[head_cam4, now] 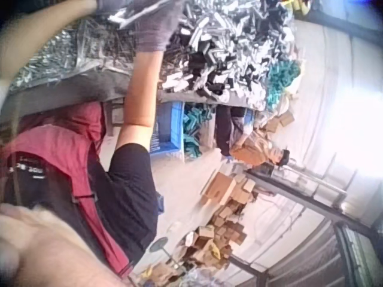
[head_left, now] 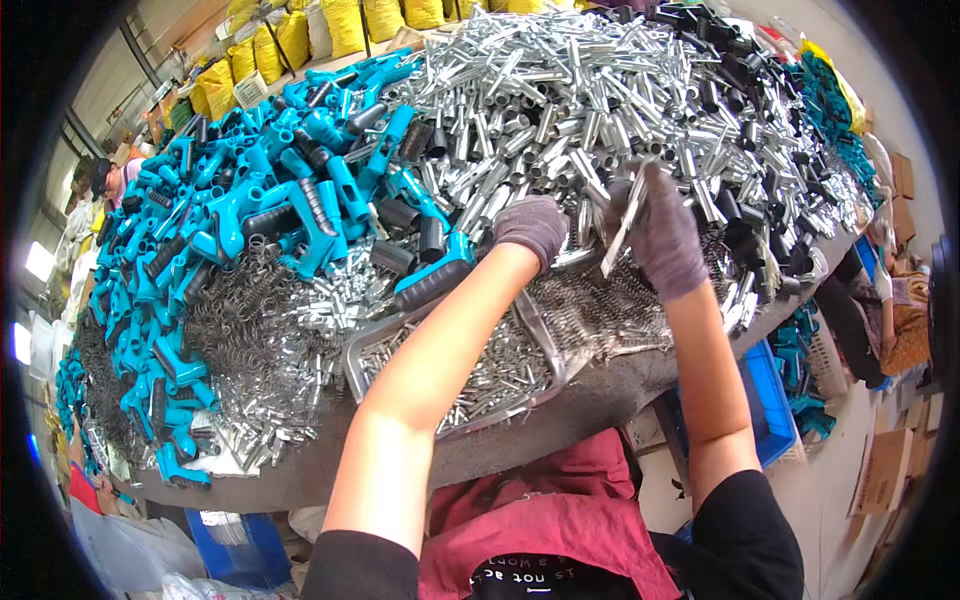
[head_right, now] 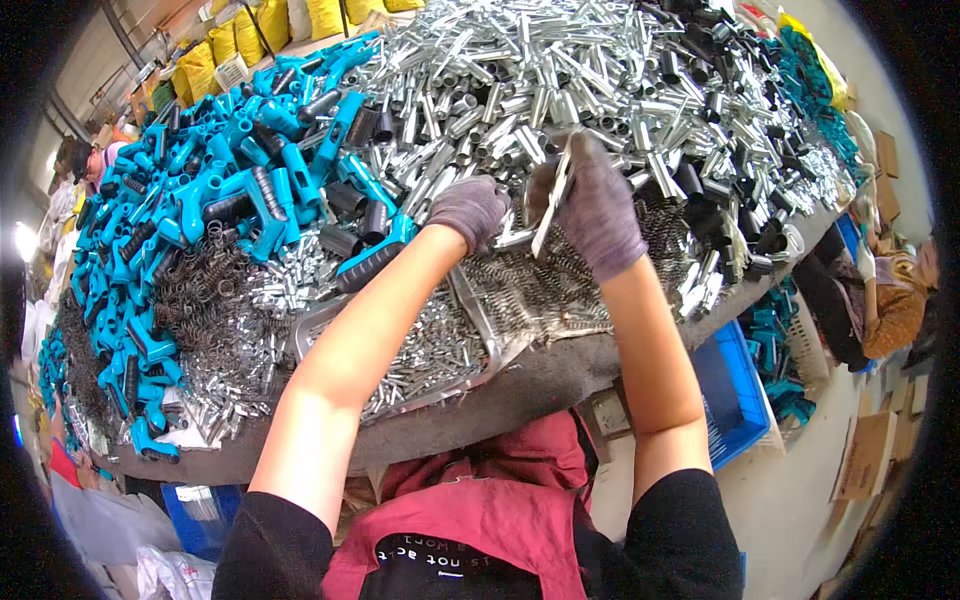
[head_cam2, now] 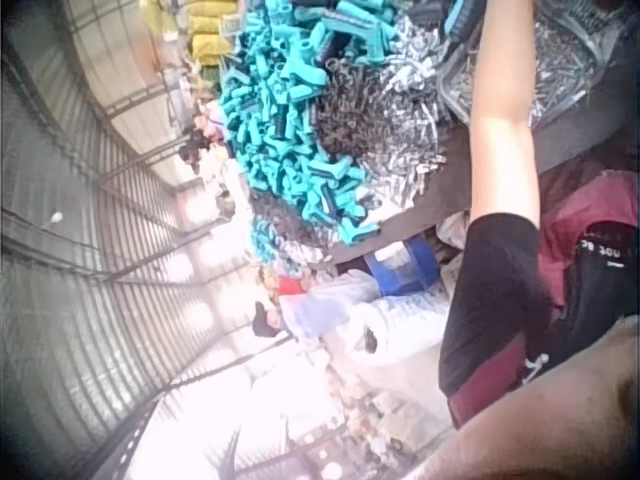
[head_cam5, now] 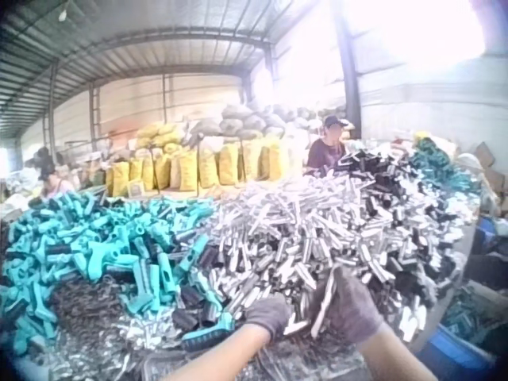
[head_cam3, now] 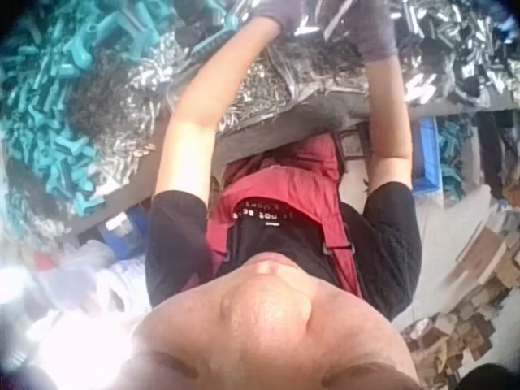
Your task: The person assembles tools by inserting metal rods, springs, and pins into metal barrels and attaching plastic handles. The person places the assembled tools into a plastic crate.
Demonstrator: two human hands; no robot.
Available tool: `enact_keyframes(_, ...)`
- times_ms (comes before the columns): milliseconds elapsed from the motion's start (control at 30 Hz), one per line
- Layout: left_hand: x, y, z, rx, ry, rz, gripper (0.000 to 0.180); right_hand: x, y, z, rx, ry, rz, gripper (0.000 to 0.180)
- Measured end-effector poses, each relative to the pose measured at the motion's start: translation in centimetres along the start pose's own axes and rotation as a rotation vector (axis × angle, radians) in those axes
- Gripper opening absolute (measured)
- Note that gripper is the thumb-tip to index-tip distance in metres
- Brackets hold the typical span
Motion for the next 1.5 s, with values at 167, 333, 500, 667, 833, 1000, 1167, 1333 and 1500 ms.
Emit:
enact_keyframes(167, 1.3, 1.3, -1.8, -0.123, -0.072, 0.053, 0.037, -0.8, -4.2, 2.5, 0.345, -0.541, 0.004, 0.029)
enact_keyframes(333, -4.7, -7.5, 1.7, 0.156, -0.709, 0.478, 0.027, -0.5, -6.9, 1.3, -0.186, -1.010, -0.034, 0.034)
enact_keyframes(500, -2.2, -19.9, 2.4, -0.088, -1.263, 0.437, 0.023, 6.6, -10.4, 4.6, -0.236, -1.516, -0.245, 0.045)
enact_keyframes(667, 2.7, -30.5, -1.8, -0.316, -2.230, 0.587, 0.023, 15.1, -15.6, 6.6, -0.187, -1.425, -0.557, 0.057)
enact_keyframes(833, -0.7, -39.8, -6.5, 0.209, -3.067, 0.804, 0.016, 21.2, -19.9, 3.9, -0.423, -1.215, -0.821, 0.055)
enact_keyframes(1000, -6.9, -45.8, -9.9, 0.448, -2.980, 1.283, 0.004, 22.2, -18.5, 8.0, -0.404, -1.275, -0.888, 0.052)
enact_keyframes(1167, -8.1, -46.5, -10.6, 0.594, -2.945, 1.279, 0.003, 25.3, -16.2, 11.5, -0.440, -1.360, -0.790, 0.039)
enact_keyframes(1333, -6.6, -47.5, -13.3, 0.491, -3.080, 1.340, 0.004, 28.5, -13.4, 14.5, -0.640, -1.387, -0.721, 0.031)
enact_keyframes(1500, -6.9, -49.4, -13.8, 0.694, -2.915, 1.313, 0.007, 30.0, -1.1, 17.2, -0.167, -1.473, -0.411, 0.032)
Point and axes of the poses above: each hand's wrist, its own y-axis towards the middle knuckle, its own x-axis out of the palm, z = x × y, the point moved 10 cm from there along y, towards the middle knuckle, and after that the axes turned 9 degrees about x, right-handed, at the moved point
